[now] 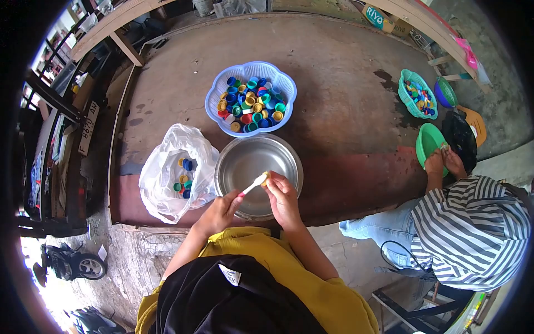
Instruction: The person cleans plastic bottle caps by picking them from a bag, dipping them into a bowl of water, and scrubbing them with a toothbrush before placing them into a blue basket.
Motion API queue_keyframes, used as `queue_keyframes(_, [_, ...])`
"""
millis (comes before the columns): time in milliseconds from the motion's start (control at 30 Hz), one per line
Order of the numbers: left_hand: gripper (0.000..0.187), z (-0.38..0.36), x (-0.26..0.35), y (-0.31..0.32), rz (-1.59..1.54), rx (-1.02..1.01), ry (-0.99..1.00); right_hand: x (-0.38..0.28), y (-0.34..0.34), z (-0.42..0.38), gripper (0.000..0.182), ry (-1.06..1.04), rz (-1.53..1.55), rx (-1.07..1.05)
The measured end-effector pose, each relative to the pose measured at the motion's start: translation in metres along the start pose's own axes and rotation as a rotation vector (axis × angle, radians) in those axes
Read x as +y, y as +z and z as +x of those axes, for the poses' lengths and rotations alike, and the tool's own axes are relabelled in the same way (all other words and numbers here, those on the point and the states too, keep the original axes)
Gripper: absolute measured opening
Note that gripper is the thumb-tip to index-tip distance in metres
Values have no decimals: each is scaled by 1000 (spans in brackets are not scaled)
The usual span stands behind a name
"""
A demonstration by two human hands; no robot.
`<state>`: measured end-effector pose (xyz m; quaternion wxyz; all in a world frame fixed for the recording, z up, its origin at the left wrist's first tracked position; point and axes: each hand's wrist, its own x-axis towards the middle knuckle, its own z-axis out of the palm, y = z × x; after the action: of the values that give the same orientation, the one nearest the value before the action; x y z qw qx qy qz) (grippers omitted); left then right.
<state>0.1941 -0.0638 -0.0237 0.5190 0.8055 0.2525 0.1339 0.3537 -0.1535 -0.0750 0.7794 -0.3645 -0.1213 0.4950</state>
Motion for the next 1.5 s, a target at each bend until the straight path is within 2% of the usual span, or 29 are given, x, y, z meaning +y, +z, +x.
queue_keyframes(100, [23,1,-6,0,92,37,-90,0,-2,-3,19,16,7,-2])
queue_keyframes(133, [22,4,-10,0,117,79,-53,1,-2,-4,19,24,10,-4])
queue_keyframes(233, [22,3,-2,-3,101,49,-19,1,-2,0,20,43,59,30])
queue_keyframes(433, [22,4,2,-18,187,30,-102,4,-5,2,20,22,-17,39])
queue_keyframes(467, [23,3,1,-17,96,-4,-38,6,-5,3,20,28,-3,18])
queue_keyframes(567, [24,4,-10,-15,114,-5,-98,-1,4,0,20,49,14,-22])
queue_keyframes(600, [26,5,-8,-21,231,37,-134,-1,8,-3,20,51,13,-20])
queue_keyframes(700, [26,2,0,-26,108,2,-172,-2,12,-3,20,27,13,-2])
queue_keyframes(733, [25,-1,4,-25,18,-75,-115,1,10,-4,21,31,14,10])
queue_keyframes(867, [24,-2,-9,-27,91,-20,-102,7,19,-9,21,40,8,42])
queue_keyframes(1000, [24,-6,-9,-30,44,-85,-61,9,32,-16,20,11,-32,106])
queue_keyframes(1100, [23,-15,-24,-39,249,10,-148,16,41,-19,21,49,-56,125])
queue_keyframes(1133, [23,-20,-25,-47,226,101,-149,13,46,-20,21,68,-69,117])
queue_keyframes(1233, [26,-39,-24,-78,92,205,-235,8,54,1,23,104,-138,161])
queue_keyframes(1300, [30,-58,-15,-93,30,434,-218,1,58,32,28,65,-191,176])
queue_keyframes(1333, [33,-76,-64,-93,67,499,-312,-4,62,52,29,52,-198,191])
queue_keyframes(1367, [33,-78,-29,-116,-216,445,-357,-12,65,72,30,-3,-197,109])
queue_keyframes(1400, [31,-83,-34,-122,-330,540,-328,-18,73,89,35,-65,-267,99])
queue_keyframes(1433, [30,-91,-41,-129,-445,633,-297,-20,79,104,49,-138,-359,93])
queue_keyframes(1500, [26,-105,-52,-144,-512,703,-281,-15,88,124,62,-94,-479,324])
